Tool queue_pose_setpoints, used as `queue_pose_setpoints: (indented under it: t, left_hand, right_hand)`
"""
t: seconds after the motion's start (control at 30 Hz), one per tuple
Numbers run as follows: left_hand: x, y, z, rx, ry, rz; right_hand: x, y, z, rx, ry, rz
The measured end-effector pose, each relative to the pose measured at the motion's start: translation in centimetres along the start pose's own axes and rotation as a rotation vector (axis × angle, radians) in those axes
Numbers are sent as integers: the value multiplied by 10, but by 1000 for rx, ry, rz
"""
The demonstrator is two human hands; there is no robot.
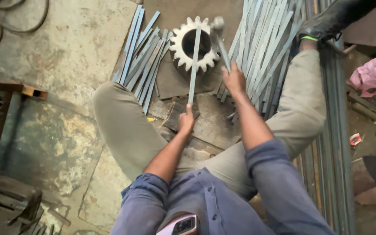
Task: The person sits cross-legged on the floor and repeatedly strikes metal rods with a hammer. The rods are held against a large white gear-like object used as a makeshift anvil. The person picks up rods from a pile, strikes them, and places them back down.
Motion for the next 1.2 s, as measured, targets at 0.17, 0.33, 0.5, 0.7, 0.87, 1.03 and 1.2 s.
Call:
queue_pose_setpoints:
  t: [0.17,0.33,0.5,0.7,0.87,1.03,1.2]
  left_hand:
    - [101,-9,34,-145,334,-632]
    - [247,-67,50,-447,264,-1054]
    - [317,-101,29,-714,296,-1377]
    - [339,-107,32,-710,340,-1521]
    - [344,-95,36,-705,367,-1556]
    - [331,-84,57,-695,347,-1520]
    - [256,-40,101,-595,-84,-1409]
  right_hand:
    - [44,-25,-24,-55,12,-92]
    - [38,-34,-45,-143,69,-170]
    - [25,-34,-59,-89,61,-125]
    - [19,-40,-60,-105,99,-143]
    - [27,-28,-56,-99,102,-149]
    - [49,-7,-40,-344,191,297]
    - [54,-4,-42,-410,459,528]
Point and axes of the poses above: each hand's wrist, its own z-axis towards the middle knuckle, its own y-axis out of the palm, x = y × z, the point moved 3 cm from there along z, towards the middle knuckle, and after that the axes turned 15 degrees about y, right-handed, at the moved point
